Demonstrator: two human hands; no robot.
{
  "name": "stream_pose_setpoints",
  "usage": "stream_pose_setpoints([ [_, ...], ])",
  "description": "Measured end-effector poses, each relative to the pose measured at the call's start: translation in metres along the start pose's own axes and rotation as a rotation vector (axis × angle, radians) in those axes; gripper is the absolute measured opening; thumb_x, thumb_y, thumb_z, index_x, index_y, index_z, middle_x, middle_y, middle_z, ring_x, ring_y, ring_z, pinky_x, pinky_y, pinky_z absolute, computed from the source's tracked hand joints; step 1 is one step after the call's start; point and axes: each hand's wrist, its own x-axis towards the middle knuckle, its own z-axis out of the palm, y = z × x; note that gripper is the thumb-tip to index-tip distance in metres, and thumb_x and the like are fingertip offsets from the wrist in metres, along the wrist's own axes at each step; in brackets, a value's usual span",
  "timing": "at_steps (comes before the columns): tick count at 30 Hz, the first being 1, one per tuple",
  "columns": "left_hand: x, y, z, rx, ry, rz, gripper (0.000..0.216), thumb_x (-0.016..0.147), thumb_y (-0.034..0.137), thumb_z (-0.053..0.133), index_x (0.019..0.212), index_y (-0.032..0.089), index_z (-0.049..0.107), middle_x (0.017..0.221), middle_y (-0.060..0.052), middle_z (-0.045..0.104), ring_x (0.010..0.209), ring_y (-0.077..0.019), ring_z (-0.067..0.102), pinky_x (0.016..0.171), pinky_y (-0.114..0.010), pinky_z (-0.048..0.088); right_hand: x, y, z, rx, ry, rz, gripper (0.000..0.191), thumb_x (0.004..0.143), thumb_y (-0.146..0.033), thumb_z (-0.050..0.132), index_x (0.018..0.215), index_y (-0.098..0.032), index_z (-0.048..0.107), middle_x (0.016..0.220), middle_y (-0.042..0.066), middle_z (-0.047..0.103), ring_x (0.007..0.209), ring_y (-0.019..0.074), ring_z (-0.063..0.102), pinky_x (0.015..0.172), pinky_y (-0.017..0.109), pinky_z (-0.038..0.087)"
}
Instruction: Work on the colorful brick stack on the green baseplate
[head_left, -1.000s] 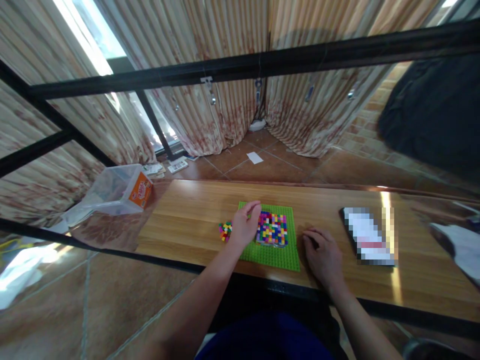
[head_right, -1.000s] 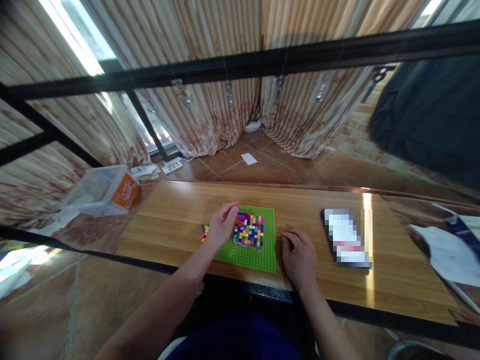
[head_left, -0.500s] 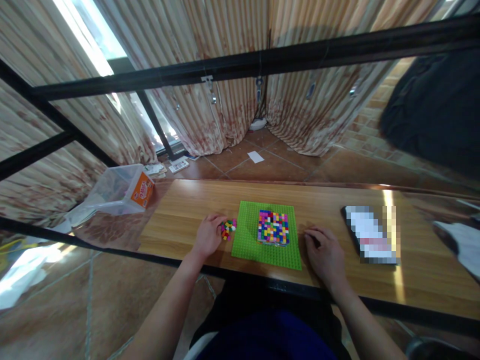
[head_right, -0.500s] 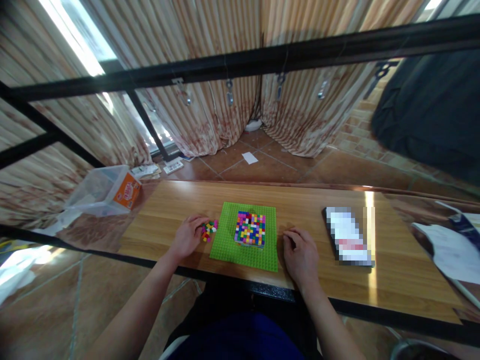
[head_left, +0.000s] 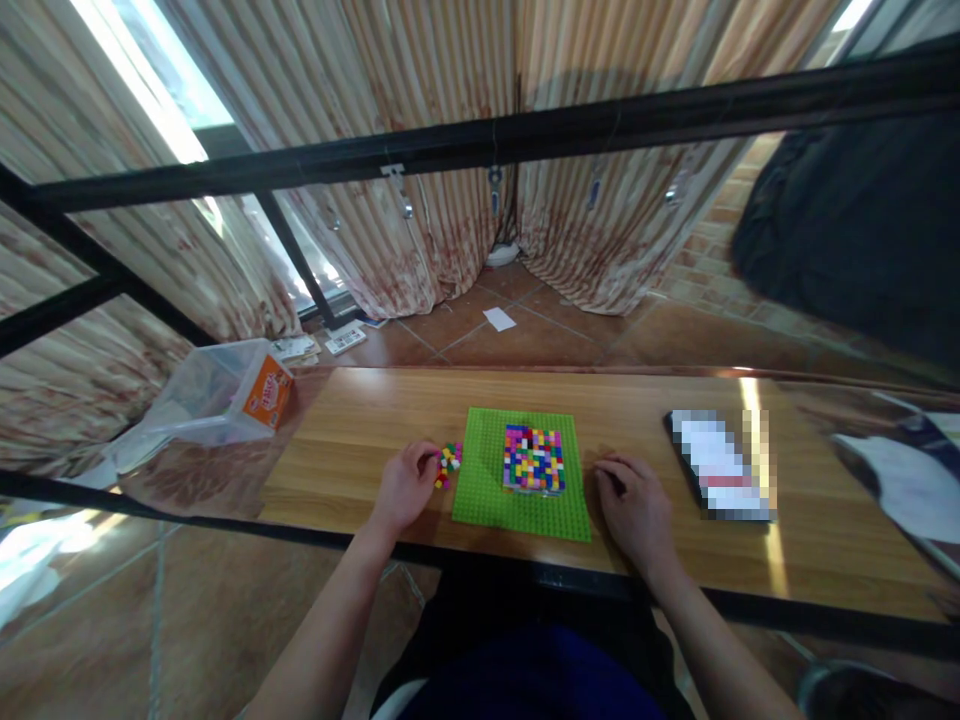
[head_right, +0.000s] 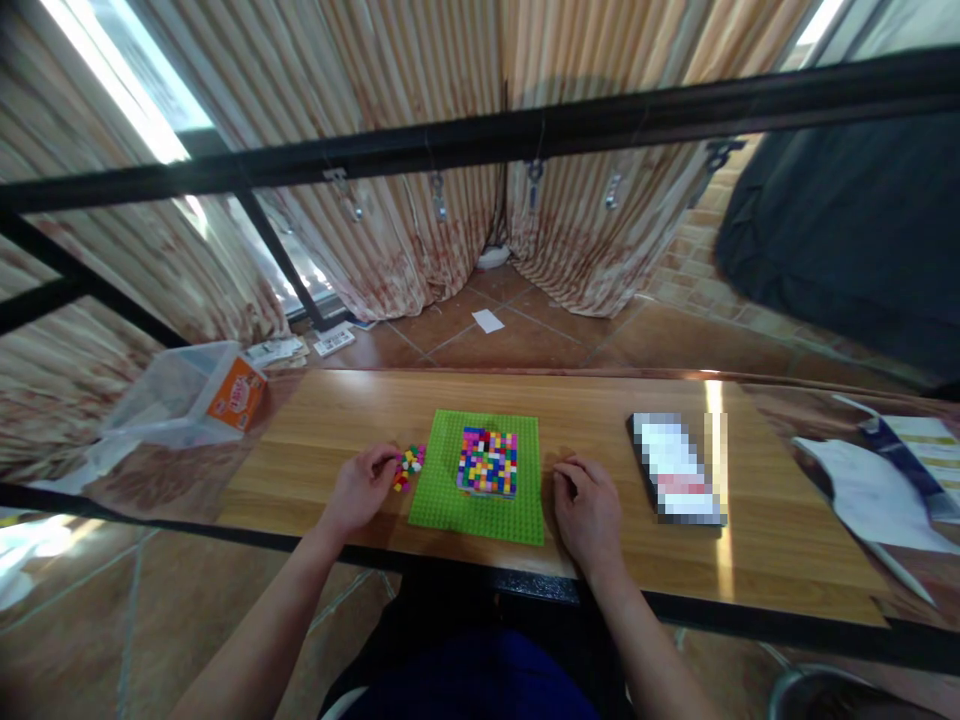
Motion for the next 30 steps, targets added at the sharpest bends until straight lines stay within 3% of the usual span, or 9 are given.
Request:
stream_pose_setpoints([
  [4,-0.004,0.017,0.002,-0.172,-0.006,-0.041,0.015,0.087,0.023,0.050,0.087,0.017,0.064,0.083,-0.003,0.069,0.075,-0.0155,0.064,0.070,-0.028,0.050,0.000,-0.001,0.000,0.004,-0.005,0.003,0.023,0.087,-0.030,0.049,0.087,-0.019,0.070,0.100,0.010,0.066,0.094,0.0233,0.060,0.086,0.040,0.050],
  [10,-0.020,0.054,0.000,-0.326,-0.054,0.048,0.017,0.089,0.025,0.051,0.092,0.019,0.066,0.090,-0.004,0.070,0.084,-0.0153,0.064,0.078,-0.027,0.050,0.004,-0.012,-0.010,0.084,0.011,0.023,0.022,0.088,-0.031,0.051,0.092,-0.017,0.068,0.099,0.011,0.066,0.091,0.0234,0.062,0.083,0.041,0.052],
  [14,-0.034,0.080,-0.001,-0.375,-0.150,0.077,0.016,0.088,0.024,0.055,0.098,0.020,0.068,0.094,-0.004,0.070,0.088,-0.0156,0.065,0.083,-0.028,0.050,0.001,-0.057,-0.029,0.168,-0.031,-0.053,0.021,0.090,-0.031,0.052,0.101,-0.020,0.067,0.100,0.009,0.066,0.094,0.0225,0.062,0.086,0.041,0.052],
  [17,-0.041,0.099,-0.003,-0.445,-0.221,0.073,0.021,0.087,0.019,0.055,0.106,0.020,0.064,0.098,-0.004,0.070,0.089,-0.0153,0.065,0.084,-0.028,0.051,-0.009,-0.101,-0.041,0.289,-0.136,-0.188,0.025,0.090,-0.029,0.055,0.113,-0.024,0.064,0.111,0.008,0.065,0.103,0.0208,0.061,0.090,0.037,0.053],
  [20,-0.045,0.114,-0.007,-0.499,-0.307,0.111,0.027,0.088,0.014,0.051,0.112,0.021,0.060,0.106,-0.004,0.068,0.097,-0.0151,0.064,0.088,-0.028,0.050,-0.018,-0.127,-0.046,0.390,-0.244,-0.300,0.030,0.092,-0.022,0.052,0.120,-0.025,0.060,0.111,0.007,0.065,0.103,0.0182,0.061,0.088,0.032,0.053],
  [30,-0.054,0.120,-0.002,-0.460,-0.270,0.079,0.023,0.084,0.009,0.052,0.103,0.019,0.060,0.094,-0.002,0.069,0.088,-0.0142,0.066,0.082,-0.027,0.052,-0.023,-0.130,-0.045,0.404,-0.280,-0.277,0.029,0.092,-0.011,0.046,0.110,-0.024,0.065,0.096,0.006,0.067,0.086,0.0152,0.066,0.071,0.024,0.056],
])
